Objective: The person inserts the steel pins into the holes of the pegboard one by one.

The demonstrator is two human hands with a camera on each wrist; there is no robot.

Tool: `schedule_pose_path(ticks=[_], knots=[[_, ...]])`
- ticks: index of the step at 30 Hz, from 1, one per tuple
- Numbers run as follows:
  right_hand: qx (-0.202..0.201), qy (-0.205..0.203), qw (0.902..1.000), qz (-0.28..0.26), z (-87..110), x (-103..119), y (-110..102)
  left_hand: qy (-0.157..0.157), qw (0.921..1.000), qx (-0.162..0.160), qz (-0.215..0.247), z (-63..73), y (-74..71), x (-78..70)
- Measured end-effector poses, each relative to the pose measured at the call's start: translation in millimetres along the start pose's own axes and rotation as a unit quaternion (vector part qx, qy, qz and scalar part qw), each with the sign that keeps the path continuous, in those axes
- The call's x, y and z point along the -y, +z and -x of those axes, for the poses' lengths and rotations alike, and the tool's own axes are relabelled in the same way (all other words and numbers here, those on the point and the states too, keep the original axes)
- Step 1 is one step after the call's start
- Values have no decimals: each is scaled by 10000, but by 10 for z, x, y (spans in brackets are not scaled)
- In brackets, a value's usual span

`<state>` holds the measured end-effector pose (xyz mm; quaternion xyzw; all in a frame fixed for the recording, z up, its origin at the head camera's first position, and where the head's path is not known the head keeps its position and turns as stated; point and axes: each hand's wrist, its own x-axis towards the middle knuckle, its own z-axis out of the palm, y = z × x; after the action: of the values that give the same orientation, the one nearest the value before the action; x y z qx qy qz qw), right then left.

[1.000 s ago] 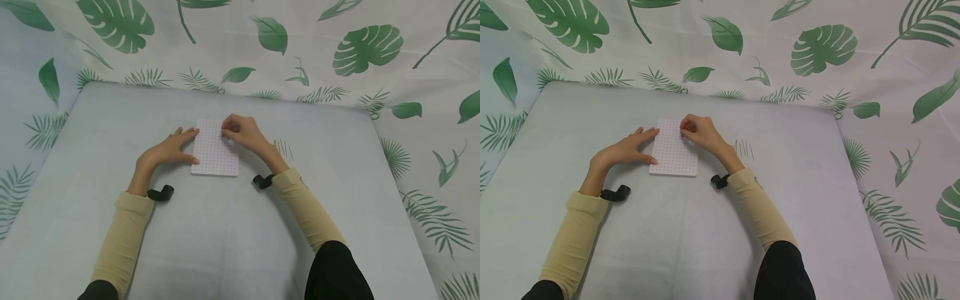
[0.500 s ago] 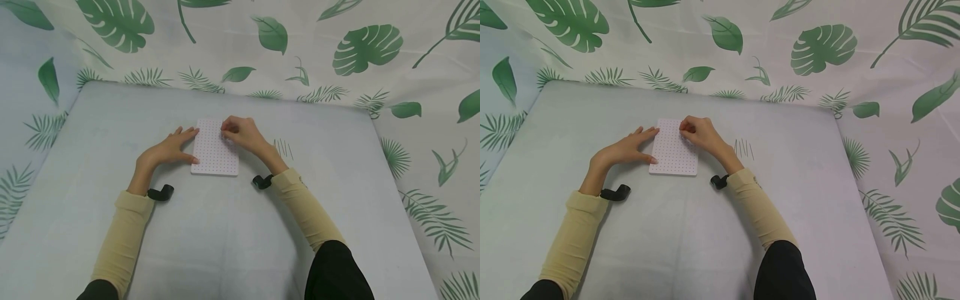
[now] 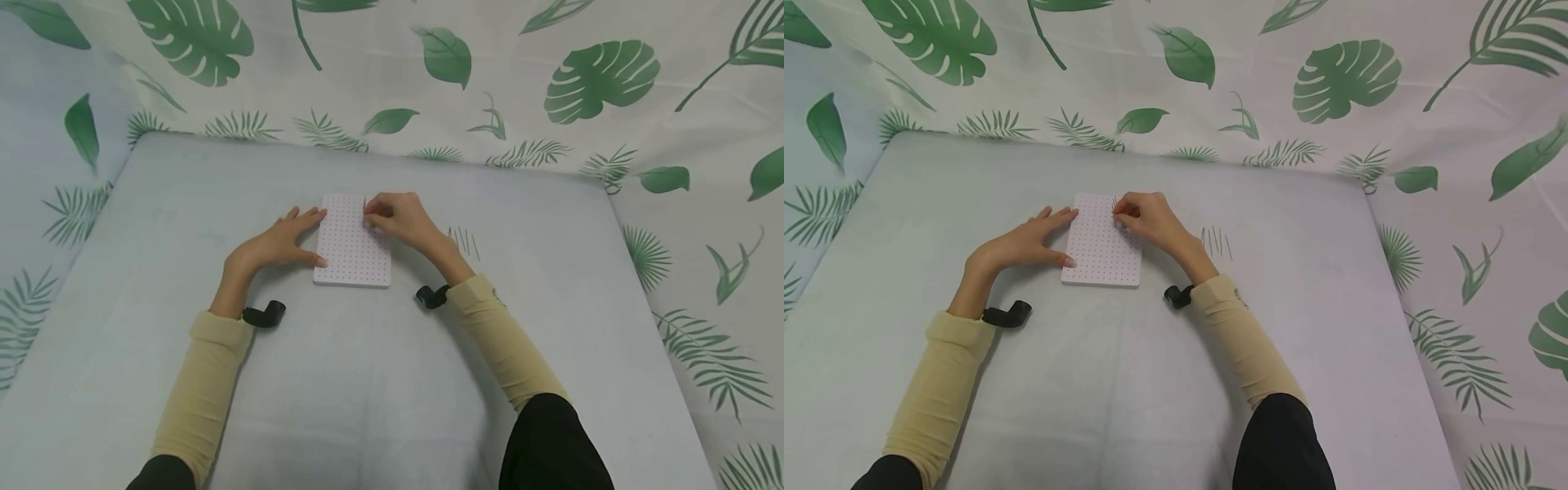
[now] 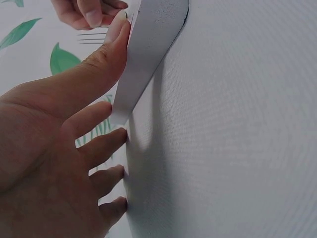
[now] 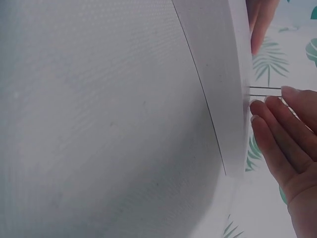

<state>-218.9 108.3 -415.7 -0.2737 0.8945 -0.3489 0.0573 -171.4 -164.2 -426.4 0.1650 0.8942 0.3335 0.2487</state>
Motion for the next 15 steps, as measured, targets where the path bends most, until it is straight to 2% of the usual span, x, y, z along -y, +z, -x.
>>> schedule_pose_path(ticks=[5,15], knots=[[2,-101,9999,-46,-1,-3,-7,9,10000,7,-34,-17,-1,0],[32,-20,10000,-2,-3,-1,10,-9,10000,-1,-79,-15,-7,-5]])
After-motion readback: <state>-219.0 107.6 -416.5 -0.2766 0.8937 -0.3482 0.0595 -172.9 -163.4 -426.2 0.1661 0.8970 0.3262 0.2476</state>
